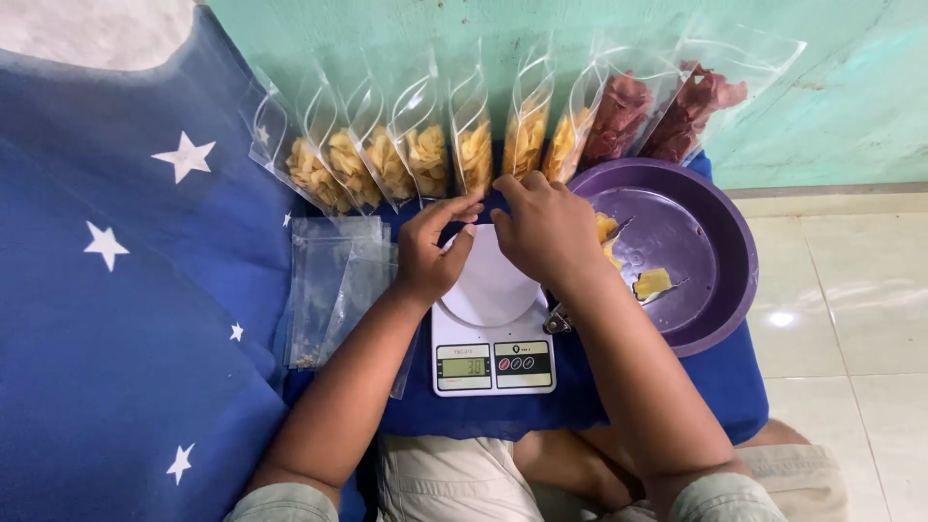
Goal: Weighing and packaging chips into plastic bags using a digital scale and tongs.
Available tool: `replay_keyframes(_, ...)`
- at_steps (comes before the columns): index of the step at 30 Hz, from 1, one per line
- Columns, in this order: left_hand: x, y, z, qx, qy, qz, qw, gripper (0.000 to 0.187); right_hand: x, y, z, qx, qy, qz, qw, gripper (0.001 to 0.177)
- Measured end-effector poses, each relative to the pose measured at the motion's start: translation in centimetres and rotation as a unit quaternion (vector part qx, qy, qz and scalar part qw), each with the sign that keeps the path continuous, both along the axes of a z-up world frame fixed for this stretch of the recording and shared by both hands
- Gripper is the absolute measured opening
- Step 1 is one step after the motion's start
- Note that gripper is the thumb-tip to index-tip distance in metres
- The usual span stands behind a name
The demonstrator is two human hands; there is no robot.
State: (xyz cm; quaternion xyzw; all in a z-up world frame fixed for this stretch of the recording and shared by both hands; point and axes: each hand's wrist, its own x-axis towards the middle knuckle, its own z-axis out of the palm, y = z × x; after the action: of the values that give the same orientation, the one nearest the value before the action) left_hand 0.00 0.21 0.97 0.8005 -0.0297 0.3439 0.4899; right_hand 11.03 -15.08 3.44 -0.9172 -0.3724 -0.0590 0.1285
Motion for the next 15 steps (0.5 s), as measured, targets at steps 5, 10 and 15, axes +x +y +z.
replay_keyframes(5, -0.1, -0.1, -0.5, -0.001, -0.014, 0.011, 1.000, 0.035, 0.6, 1.4, -0.5, -0.017, -0.055, -0.014, 0.998, 0.037)
replay_keyframes(10, 0.0, -0.1, -0.2, 0.025, -0.021, 0.018, 0.999, 0.031, 0.1, 1.7, 0.0, -0.016, -0.132, -0.028, 0.991, 0.039)
replay_keyframes(15, 0.1, -0.1, -0.2, 0.028, -0.019, 0.023, 0.999, 0.032, -0.4, 1.9, 0.6, -0.008, -0.117, -0.031, 0.993, 0.048)
